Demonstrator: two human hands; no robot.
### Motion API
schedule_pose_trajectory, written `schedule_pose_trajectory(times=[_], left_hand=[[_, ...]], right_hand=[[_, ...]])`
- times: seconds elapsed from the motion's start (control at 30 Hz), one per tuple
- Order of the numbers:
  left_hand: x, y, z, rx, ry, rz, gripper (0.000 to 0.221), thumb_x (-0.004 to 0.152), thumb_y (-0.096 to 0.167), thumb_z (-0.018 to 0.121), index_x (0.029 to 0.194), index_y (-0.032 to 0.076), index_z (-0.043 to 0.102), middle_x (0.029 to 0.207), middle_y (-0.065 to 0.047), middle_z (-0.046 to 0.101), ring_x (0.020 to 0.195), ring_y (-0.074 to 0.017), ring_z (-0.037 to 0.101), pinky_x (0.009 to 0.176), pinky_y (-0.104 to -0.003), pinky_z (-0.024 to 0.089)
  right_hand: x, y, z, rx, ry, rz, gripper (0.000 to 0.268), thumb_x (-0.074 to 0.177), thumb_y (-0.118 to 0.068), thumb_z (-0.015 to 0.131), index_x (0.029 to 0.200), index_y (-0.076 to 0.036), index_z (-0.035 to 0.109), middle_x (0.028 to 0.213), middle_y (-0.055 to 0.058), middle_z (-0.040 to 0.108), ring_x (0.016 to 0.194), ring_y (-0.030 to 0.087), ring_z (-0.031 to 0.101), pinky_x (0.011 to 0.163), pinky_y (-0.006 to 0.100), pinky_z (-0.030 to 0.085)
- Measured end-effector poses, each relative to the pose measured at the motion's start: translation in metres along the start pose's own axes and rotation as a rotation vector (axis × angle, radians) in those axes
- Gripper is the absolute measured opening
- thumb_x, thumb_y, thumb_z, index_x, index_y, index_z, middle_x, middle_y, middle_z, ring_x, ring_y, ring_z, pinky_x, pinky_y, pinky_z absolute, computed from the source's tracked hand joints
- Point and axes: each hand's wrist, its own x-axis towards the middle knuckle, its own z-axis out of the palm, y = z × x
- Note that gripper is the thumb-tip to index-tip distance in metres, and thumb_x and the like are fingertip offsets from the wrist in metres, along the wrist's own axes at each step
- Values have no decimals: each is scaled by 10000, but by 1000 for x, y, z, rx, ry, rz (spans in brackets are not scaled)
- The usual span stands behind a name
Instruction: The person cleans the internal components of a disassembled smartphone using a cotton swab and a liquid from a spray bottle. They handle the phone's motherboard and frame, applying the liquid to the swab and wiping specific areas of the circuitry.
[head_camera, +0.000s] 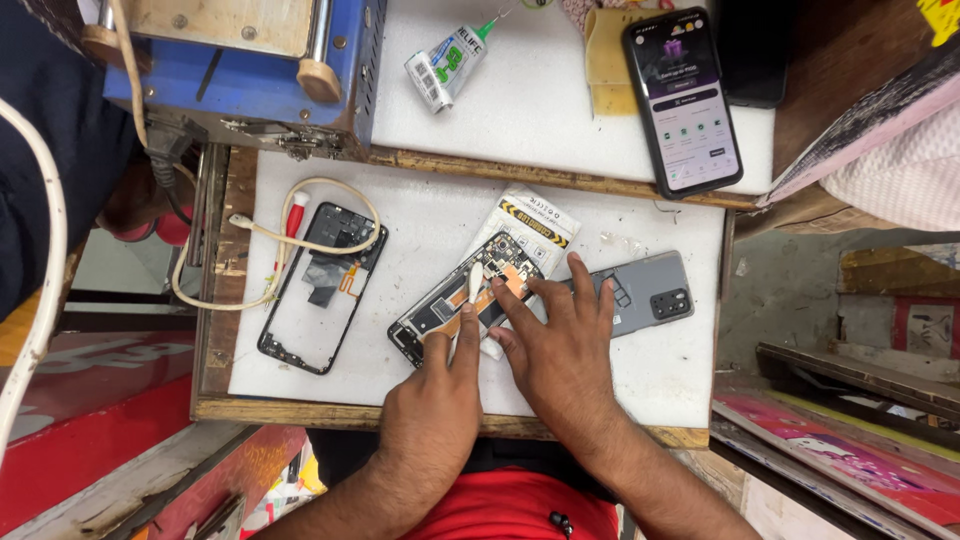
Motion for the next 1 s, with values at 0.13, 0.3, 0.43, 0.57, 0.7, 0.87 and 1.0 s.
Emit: schedule_pose_trajectory(times=[0.13, 0.3, 0.43, 0.57, 0.7, 0.87, 1.0], left_hand=[[1, -5, 2, -20, 38, -3, 647, 868, 71, 643, 1477, -7, 438, 1054, -184, 590, 575, -239, 727, 461, -334, 610], [2, -6, 1, -41, 33, -9, 642, 876, 68, 643, 1479, -2, 434, 1062, -202, 595, 585, -242, 733, 452, -327, 615], [1, -4, 0, -31, 52, 22, 650, 869, 46, 641, 1476, -33, 424, 1095, -225, 596, 586, -233, 737, 460, -318, 620], [4, -2, -3, -38, 23, -7, 668, 885, 57, 636, 1513, -17, 418, 1124, -218, 594, 595, -236, 738, 462, -320, 622], [1, -1, -6, -73, 22, 5, 652, 861, 60, 649, 1464, -34, 422, 1147, -223, 593, 598, -244, 740, 466, -320, 625], [1, -2, -3, -26, -16, 5, 667, 890, 48, 647, 1511, -19, 412, 1124, -218, 584, 595, -217, 737, 456, -304, 619], [3, -4, -4, -51, 33, 12, 665, 874, 51, 663, 1486, -28, 414, 1077, -206, 588, 600, -220, 734, 460, -301, 614]], right_hand=[[-1, 0, 0, -8, -3, 2, 472, 883, -389, 735, 1331, -248, 686, 1295, 150, 557, 1416, 451, 325, 1098, 778, 246], [1, -2, -2, 0, 2, 4, 476, 877, -389, 740, 1328, -245, 690, 1284, 149, 557, 1411, 448, 335, 1095, 780, 252], [1, -2, -3, -10, 7, -5, 471, 876, -383, 743, 1322, -241, 692, 1282, 154, 557, 1405, 454, 337, 1089, 779, 258], [0, -2, -2, -7, 5, -6, 468, 881, -387, 743, 1324, -243, 695, 1282, 151, 559, 1403, 446, 338, 1086, 776, 264], [1, -1, -3, -3, 9, -11, 467, 878, -381, 739, 1320, -235, 697, 1284, 157, 559, 1407, 449, 332, 1089, 782, 259], [1, -1, -2, -10, 5, -8, 469, 887, -391, 739, 1328, -239, 692, 1290, 147, 563, 1411, 439, 339, 1095, 779, 263], [1, -1, -2, -13, 3, -4, 477, 873, -394, 745, 1323, -246, 692, 1276, 155, 559, 1399, 448, 337, 1086, 788, 256]])
